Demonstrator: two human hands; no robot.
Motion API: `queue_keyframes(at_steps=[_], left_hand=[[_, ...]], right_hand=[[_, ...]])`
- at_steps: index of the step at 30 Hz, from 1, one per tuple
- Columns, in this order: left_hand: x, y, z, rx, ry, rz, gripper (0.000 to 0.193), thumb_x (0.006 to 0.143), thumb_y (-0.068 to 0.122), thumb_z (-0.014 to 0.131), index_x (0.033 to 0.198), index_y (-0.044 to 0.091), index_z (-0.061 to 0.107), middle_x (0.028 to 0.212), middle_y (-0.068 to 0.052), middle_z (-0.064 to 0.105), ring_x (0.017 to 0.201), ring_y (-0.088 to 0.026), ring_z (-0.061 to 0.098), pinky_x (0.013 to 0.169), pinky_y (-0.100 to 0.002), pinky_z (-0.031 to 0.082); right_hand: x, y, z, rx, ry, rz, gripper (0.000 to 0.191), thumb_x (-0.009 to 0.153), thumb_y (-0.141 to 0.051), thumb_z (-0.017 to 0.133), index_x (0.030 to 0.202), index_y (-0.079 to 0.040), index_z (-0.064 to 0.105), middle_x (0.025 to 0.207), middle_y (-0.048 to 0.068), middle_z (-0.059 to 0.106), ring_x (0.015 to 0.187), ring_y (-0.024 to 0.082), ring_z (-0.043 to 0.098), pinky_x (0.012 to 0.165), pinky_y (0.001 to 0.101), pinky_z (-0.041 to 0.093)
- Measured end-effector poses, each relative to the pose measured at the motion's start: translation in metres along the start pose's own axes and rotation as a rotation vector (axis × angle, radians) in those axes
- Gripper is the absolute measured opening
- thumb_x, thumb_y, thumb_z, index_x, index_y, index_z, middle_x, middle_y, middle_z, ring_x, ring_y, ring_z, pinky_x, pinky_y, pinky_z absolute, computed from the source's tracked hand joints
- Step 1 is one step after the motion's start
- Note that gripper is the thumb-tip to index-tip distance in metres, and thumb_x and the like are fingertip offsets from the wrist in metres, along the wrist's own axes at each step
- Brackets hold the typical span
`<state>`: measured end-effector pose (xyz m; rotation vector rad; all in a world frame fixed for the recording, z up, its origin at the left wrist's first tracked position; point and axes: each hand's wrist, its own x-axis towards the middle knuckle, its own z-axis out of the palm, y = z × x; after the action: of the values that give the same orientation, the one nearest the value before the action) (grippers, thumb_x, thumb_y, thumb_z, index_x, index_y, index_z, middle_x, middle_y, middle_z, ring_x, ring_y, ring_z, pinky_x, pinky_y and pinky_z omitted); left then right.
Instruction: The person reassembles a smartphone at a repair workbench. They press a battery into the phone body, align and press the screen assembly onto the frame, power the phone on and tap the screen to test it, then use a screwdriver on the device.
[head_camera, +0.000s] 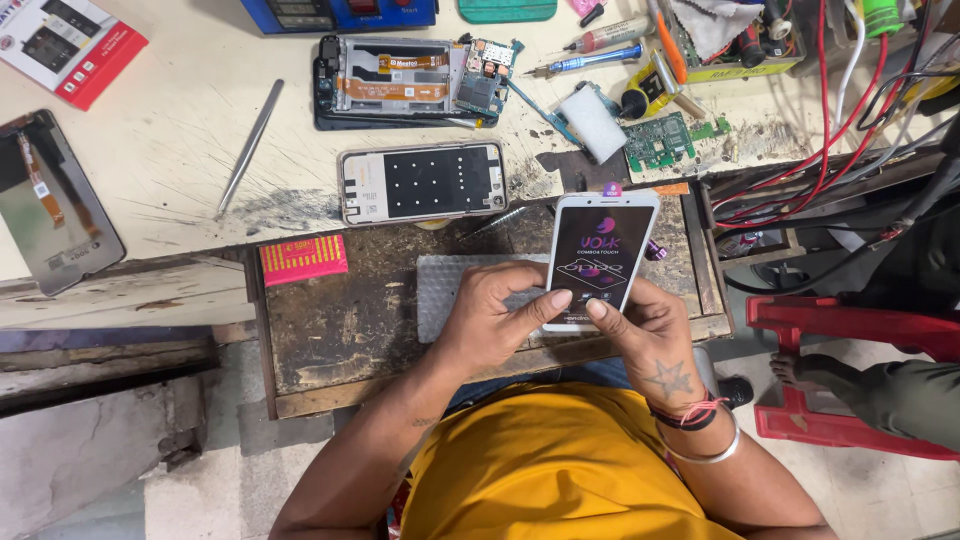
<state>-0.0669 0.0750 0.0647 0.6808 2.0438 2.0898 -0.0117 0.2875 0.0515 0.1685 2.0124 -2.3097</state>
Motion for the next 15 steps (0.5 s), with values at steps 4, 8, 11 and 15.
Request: queue_keyframes(at_steps=[4,8,11,15], left_hand=[[-0.0015,0.0001,0.0001,0.068,-0.002,0.005,0.024,0.097,0.026,0.074,0.105,0.004,0.077,0.093,-0.009,0.079,0.085,-0.015,0.076,0.076,-0.029,0.057],[-0.0005,0.0024,-0.0019,0.026,-0.001,0.09,0.023,0.1,0.024,0.072,0.106,0.003,0.076,0.098,-0.01,0.078,0.091,-0.017,0.076,0.08,-0.03,0.058],[-0.0007,0.0047,-0.0029,0.081,0.008,0.116,0.023,0.099,0.025,0.072,0.104,0.003,0.075,0.097,-0.01,0.078,0.089,-0.017,0.077,0.078,-0.031,0.058],[-0.003,0.0078,-0.006,0.169,0.007,0.119,0.026,0.1,0.028,0.07,0.098,0.003,0.074,0.09,-0.009,0.075,0.082,-0.02,0.075,0.073,-0.033,0.055]], right_hand=[[-0.0021,-0.0002,-0.0021,0.01,-0.027,-0.007,0.024,0.094,-0.006,0.074,0.117,0.002,0.072,0.11,0.005,0.076,0.097,0.008,0.067,0.087,0.025,0.052],[-0.0002,-0.0013,-0.0026,-0.052,-0.045,-0.006,0.023,0.092,-0.004,0.076,0.114,0.003,0.074,0.107,0.007,0.077,0.096,0.009,0.067,0.087,0.0257,0.053],[-0.0017,-0.0038,-0.0044,-0.066,-0.055,0.011,0.025,0.091,-0.004,0.076,0.115,0.003,0.074,0.109,0.006,0.077,0.098,0.009,0.067,0.088,0.0259,0.054],[-0.0045,-0.0031,-0.004,-0.047,-0.074,0.05,0.031,0.088,-0.004,0.077,0.118,0.002,0.071,0.109,0.007,0.076,0.097,0.011,0.069,0.087,0.0284,0.057]])
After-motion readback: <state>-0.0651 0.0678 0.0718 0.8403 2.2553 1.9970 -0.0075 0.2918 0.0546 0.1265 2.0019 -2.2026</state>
